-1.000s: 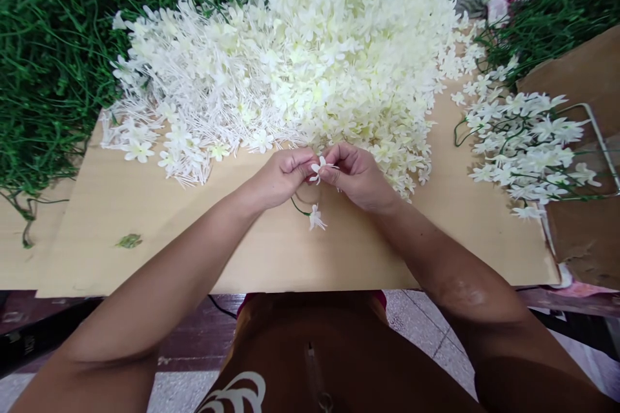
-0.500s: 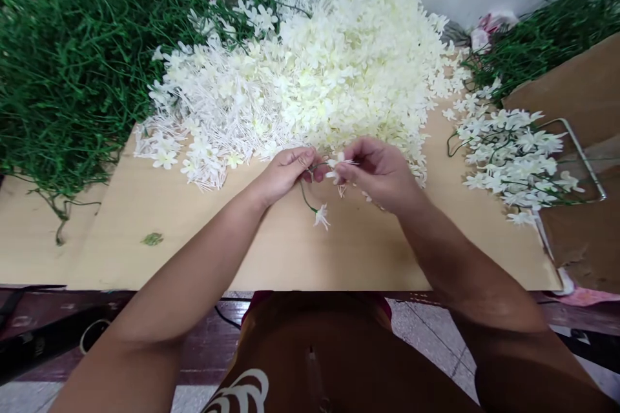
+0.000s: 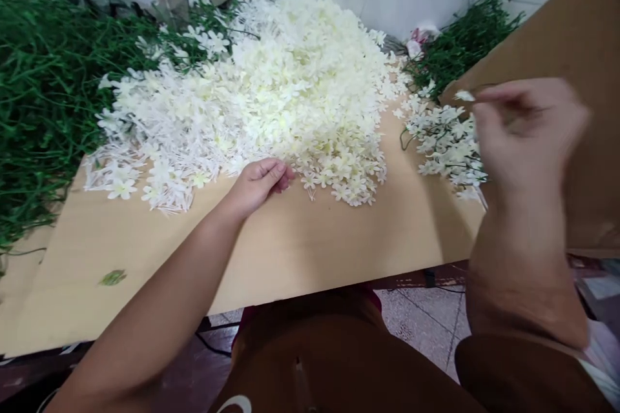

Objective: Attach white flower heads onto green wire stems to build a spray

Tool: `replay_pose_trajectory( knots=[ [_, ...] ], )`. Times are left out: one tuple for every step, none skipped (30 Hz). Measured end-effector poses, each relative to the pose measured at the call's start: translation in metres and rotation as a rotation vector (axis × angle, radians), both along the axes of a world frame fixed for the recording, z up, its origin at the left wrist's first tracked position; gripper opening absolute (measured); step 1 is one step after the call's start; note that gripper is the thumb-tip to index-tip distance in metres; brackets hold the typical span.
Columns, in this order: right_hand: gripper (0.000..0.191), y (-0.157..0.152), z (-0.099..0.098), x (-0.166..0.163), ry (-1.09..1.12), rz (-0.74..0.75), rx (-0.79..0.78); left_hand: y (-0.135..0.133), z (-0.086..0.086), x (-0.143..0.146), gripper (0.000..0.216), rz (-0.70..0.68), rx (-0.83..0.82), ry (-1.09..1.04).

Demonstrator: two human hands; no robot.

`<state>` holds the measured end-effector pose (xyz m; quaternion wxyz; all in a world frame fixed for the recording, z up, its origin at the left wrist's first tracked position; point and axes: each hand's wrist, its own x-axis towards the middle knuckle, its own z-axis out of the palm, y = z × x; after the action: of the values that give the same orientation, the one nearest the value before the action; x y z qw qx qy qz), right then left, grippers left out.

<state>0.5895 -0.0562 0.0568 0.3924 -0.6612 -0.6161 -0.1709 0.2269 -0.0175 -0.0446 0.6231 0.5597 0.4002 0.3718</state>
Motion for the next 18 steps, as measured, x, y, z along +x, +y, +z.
replay_pose_trajectory(
  knots=[
    [0.011,0.004,-0.006,-0.012,0.025,0.088,-0.011,0.000,0.000,0.000,0.057,-0.002,0.018,0.019],
    [0.012,0.008,-0.012,-0.022,0.067,0.137,-0.017,0.000,0.000,0.000,0.057,-0.004,0.034,0.035],
    [0.013,0.012,-0.018,-0.030,0.113,0.184,-0.039,0.001,0.001,0.000,0.057,-0.006,0.045,0.047],
    [0.013,0.016,-0.021,-0.036,0.156,0.229,-0.080,0.001,0.001,0.001,0.058,-0.007,0.049,0.055],
    [0.012,0.019,-0.024,-0.042,0.186,0.272,-0.118,0.000,0.002,0.001,0.059,-0.005,0.050,0.061],
    [0.012,0.023,-0.025,-0.048,0.201,0.325,-0.158,0.000,0.003,0.002,0.059,-0.005,0.046,0.068],
    [0.011,0.027,-0.025,-0.057,0.206,0.390,-0.198,0.000,0.003,0.003,0.060,-0.007,0.039,0.076],
    [0.010,0.033,-0.024,-0.068,0.208,0.466,-0.238,-0.001,0.004,0.003,0.060,-0.008,0.034,0.082],
    [0.010,0.039,-0.022,-0.082,0.216,0.552,-0.278,-0.002,0.004,0.004,0.060,-0.013,0.032,0.089],
    [0.009,0.046,-0.018,-0.099,0.242,0.647,-0.327,-0.003,0.004,0.005,0.059,-0.016,0.033,0.092],
    [0.009,0.054,-0.015,-0.119,0.283,0.745,-0.385,-0.003,0.004,0.005,0.058,-0.020,0.036,0.092],
    [0.009,0.062,-0.010,-0.143,0.332,0.843,-0.429,-0.004,0.003,0.006,0.057,-0.028,0.039,0.087],
    [0.010,0.070,-0.006,-0.168,0.365,0.942,-0.485,-0.005,0.003,0.006,0.055,-0.029,0.044,0.075],
    [0.009,0.077,-0.003,-0.195,0.365,1.035,-0.533,-0.006,0.002,0.006,0.053,-0.035,0.048,0.061],
    [0.008,0.084,0.000,-0.222,0.315,1.118,-0.568,-0.006,0.001,0.007,0.050,-0.040,0.052,0.046],
    [0.006,0.089,0.002,-0.249,0.219,1.186,-0.594,-0.006,-0.001,0.007,0.047,-0.040,0.063,0.036],
    [0.006,0.092,0.003,-0.274,0.090,1.234,-0.614,-0.006,-0.002,0.007,0.042,-0.039,0.069,0.037],
    [0.011,0.095,0.002,-0.299,-0.051,1.265,-0.640,-0.005,-0.003,0.007,0.039,-0.035,0.072,0.048]
  ],
)
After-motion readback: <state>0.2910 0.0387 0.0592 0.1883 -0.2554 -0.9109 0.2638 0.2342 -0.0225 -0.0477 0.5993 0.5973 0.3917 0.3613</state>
